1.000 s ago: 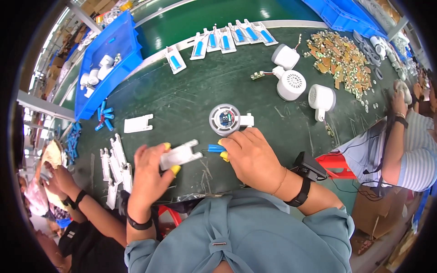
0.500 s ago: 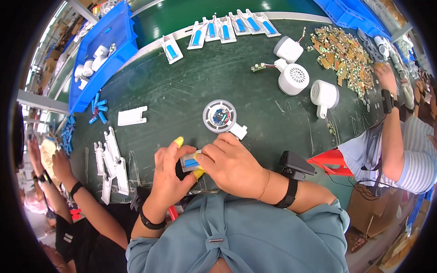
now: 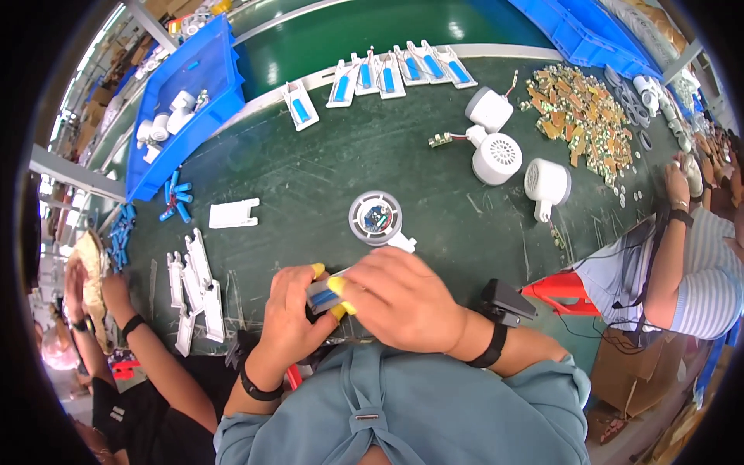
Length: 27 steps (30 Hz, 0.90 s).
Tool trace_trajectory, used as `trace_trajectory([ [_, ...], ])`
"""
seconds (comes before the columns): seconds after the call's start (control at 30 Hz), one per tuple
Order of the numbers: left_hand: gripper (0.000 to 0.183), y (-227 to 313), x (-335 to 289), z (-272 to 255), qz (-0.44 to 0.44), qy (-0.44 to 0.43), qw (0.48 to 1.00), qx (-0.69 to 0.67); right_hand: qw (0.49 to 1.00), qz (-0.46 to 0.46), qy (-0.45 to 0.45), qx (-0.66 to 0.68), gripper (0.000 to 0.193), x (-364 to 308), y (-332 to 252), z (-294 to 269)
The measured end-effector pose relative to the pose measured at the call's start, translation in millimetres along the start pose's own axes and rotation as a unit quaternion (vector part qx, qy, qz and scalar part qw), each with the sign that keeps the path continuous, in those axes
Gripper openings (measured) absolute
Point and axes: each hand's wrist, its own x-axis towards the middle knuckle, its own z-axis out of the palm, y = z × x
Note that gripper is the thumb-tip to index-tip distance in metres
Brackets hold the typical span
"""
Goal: Assembling small electronic parts and plastic housings on a factory production line.
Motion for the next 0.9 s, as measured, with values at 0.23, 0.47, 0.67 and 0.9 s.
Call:
trace_trajectory([
  [0.23, 0.041, 9, 4, -28, -0.235, 0.029, 0.834, -0.498, 0.938, 0.269, 0.157, 0.150, 0.028, -21, 28, -16],
  [0.47, 0.035, -33, 5, -139, -0.171, 0.328, 0.762, -0.532, 0.930, 0.278, 0.134, 0.197, 0.027, -26, 30, -15],
  [0.67, 0.033, -165, -99, -283, -0.163, 0.501, 0.771, -0.358, 0.934, 0.260, 0.108, 0.220, 0.025, -25, 29, -12],
  [0.9, 0.038, -215, -104, -273, -0.316, 0.636, 0.661, -0.243, 0.870, 0.368, 0.024, 0.326, 0.022, -23, 33, -22],
])
